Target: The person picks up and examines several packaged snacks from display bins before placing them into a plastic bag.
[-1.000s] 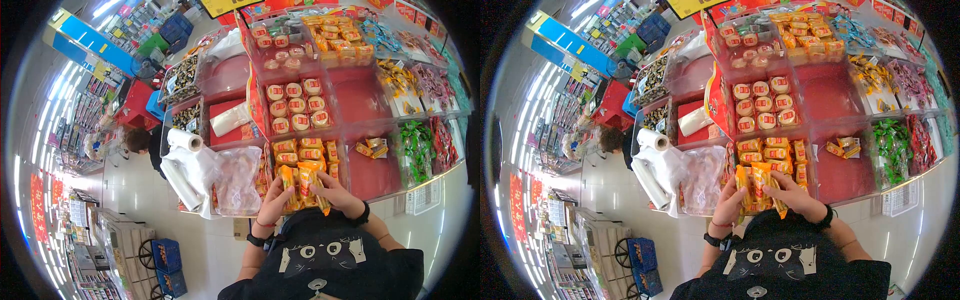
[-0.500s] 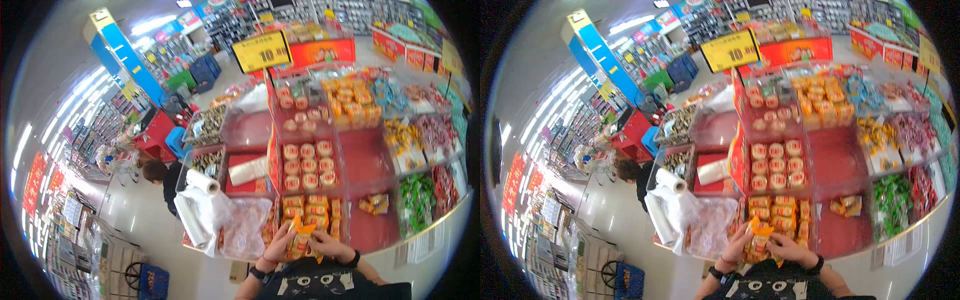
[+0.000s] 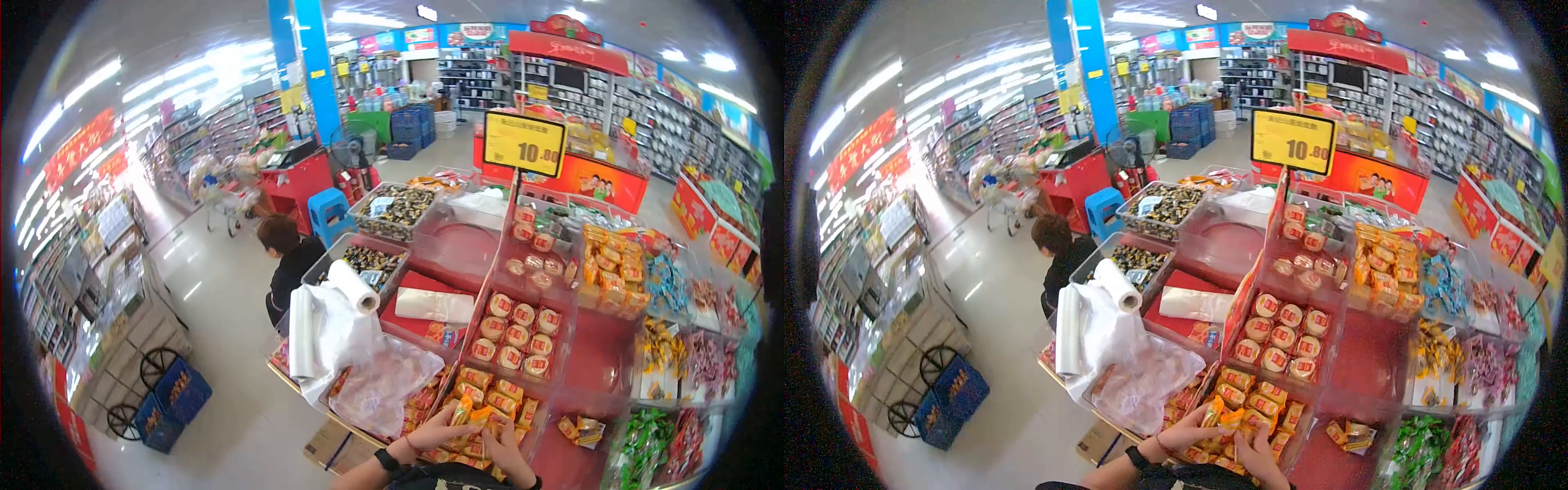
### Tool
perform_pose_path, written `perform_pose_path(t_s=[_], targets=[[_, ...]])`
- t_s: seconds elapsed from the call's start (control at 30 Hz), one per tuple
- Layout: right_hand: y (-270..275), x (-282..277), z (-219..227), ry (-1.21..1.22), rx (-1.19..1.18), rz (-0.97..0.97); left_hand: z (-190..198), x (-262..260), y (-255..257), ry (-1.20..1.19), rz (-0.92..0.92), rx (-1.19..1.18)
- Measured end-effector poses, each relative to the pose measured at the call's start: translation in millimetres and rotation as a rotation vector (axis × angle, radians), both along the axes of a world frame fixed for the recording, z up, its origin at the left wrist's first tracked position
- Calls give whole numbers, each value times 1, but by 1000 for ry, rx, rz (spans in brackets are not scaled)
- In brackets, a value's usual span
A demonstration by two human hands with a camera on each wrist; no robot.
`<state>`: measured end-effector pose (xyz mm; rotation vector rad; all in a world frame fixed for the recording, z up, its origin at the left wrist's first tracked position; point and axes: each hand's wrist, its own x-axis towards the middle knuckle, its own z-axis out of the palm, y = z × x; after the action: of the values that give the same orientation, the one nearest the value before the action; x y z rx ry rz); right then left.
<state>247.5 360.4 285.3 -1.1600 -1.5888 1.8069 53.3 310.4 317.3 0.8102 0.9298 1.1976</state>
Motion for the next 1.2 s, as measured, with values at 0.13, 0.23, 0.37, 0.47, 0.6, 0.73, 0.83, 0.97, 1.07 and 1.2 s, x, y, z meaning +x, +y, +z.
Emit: perform_pose_path(t_s=[0.13,0.23,0.37,0.47,0.6,0.73,0.83,0.97,1.07,1.2], targets=[[-3,-1,7,165,46,-100,-5,-6,-5,-6,57,-44],[-5,-1,-1,137,237,-17,-7,-3,-4,63,40,-58],[-16,-6,-26,452,-304,-55,24,10,1,97,-22,-135],[-4,-16,-31,640,-518,57,-24,17,12,90,9,-80],[-2,-3,-93,488,-293,35,-20,16,18,276,-9,11],[-10,2,-52,216,65,109,-45,12,21,-37,-197,-164],[-11,-2,-54,275,199,97,-46,11,18,-50,-240,-225],[-14,13,-48,-50,360,136,-30,10,27,287,-273,-125],[-8,35,-5,-306,395,187,-37,7,28,736,-340,33],[-13,81,-5,-645,517,85,-52,5,33,1338,-448,321]])
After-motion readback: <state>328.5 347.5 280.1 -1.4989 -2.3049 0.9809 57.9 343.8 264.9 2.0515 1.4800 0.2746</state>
